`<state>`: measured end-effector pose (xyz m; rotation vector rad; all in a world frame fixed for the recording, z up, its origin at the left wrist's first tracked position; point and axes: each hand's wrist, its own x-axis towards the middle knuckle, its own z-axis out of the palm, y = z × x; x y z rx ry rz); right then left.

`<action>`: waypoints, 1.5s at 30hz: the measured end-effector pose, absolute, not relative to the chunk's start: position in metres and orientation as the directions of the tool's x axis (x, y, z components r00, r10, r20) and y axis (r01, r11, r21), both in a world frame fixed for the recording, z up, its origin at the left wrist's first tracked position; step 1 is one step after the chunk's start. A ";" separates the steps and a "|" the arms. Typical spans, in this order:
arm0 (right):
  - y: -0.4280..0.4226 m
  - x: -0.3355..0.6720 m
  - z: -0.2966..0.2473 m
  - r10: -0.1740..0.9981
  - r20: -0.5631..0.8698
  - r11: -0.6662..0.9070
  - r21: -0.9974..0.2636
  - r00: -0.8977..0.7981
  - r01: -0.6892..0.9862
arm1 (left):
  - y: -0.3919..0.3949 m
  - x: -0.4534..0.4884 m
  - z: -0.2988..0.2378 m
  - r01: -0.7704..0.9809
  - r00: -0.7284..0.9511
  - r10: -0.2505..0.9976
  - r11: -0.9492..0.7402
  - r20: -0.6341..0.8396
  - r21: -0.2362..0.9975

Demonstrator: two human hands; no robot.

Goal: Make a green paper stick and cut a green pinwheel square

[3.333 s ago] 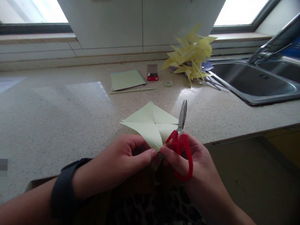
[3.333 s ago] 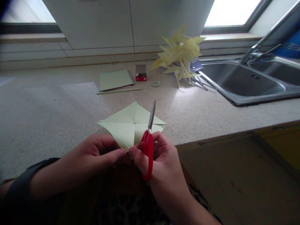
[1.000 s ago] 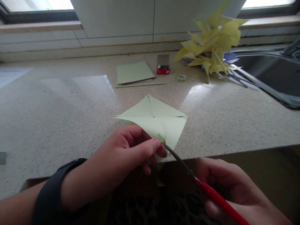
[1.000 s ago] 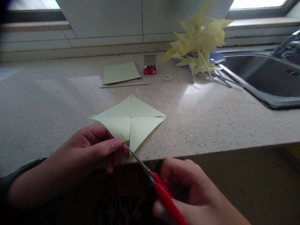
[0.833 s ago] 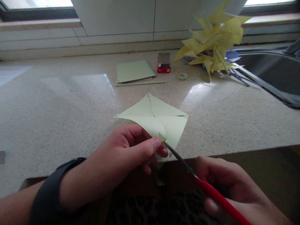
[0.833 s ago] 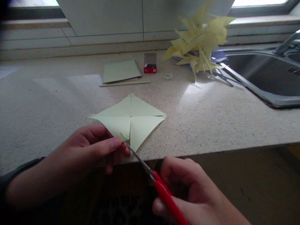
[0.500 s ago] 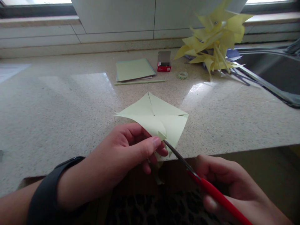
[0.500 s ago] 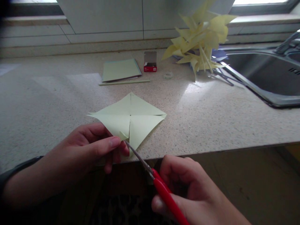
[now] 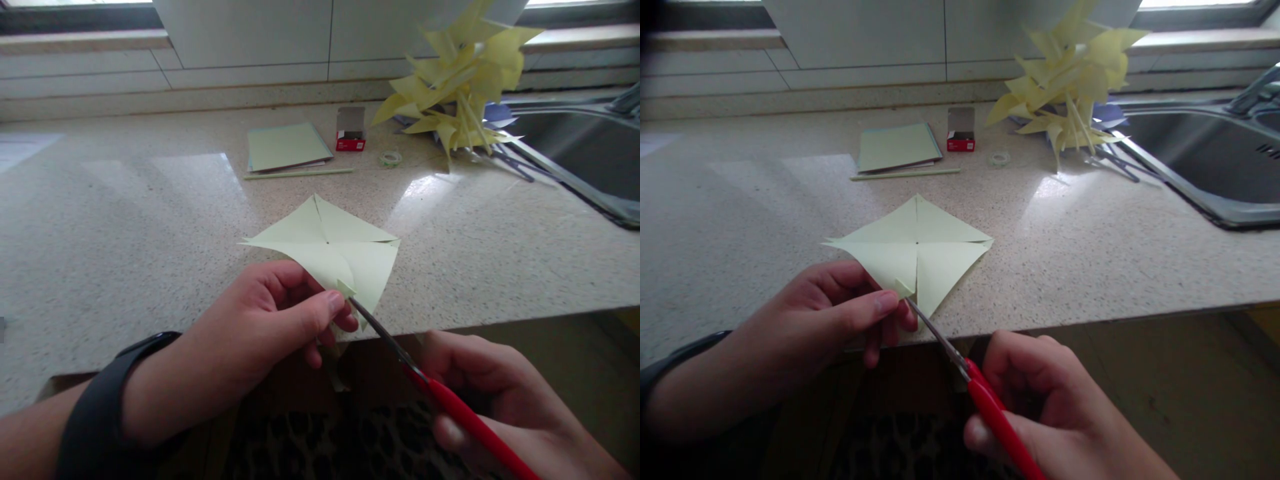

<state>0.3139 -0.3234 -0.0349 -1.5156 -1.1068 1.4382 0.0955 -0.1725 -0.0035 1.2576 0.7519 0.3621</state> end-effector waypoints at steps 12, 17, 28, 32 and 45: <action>-0.323 0.304 -0.042 0.965 -0.251 -0.245 -0.966 -0.074 0.078 | -0.179 0.099 -0.002 -0.003 0.692 0.663 0.398 -0.285 0.917; -0.327 0.292 -0.054 0.982 -0.191 -0.189 -0.974 -0.003 0.125 | -0.179 0.100 -0.001 -0.037 0.667 0.693 0.396 -0.272 0.918; -0.317 0.272 -0.045 0.975 -0.203 -0.212 -0.973 0.093 0.096 | -0.180 0.099 -0.003 -0.024 0.634 0.720 0.384 -0.283 0.923; -0.319 0.273 -0.046 0.975 -0.207 -0.215 -0.971 0.085 0.103 | -0.180 0.100 -0.003 -0.021 0.625 0.730 0.370 -0.276 0.929; -0.320 0.273 -0.042 0.975 -0.210 -0.218 -0.966 0.074 0.140 | -0.178 0.101 0.000 -0.009 0.618 0.730 0.378 -0.292 0.926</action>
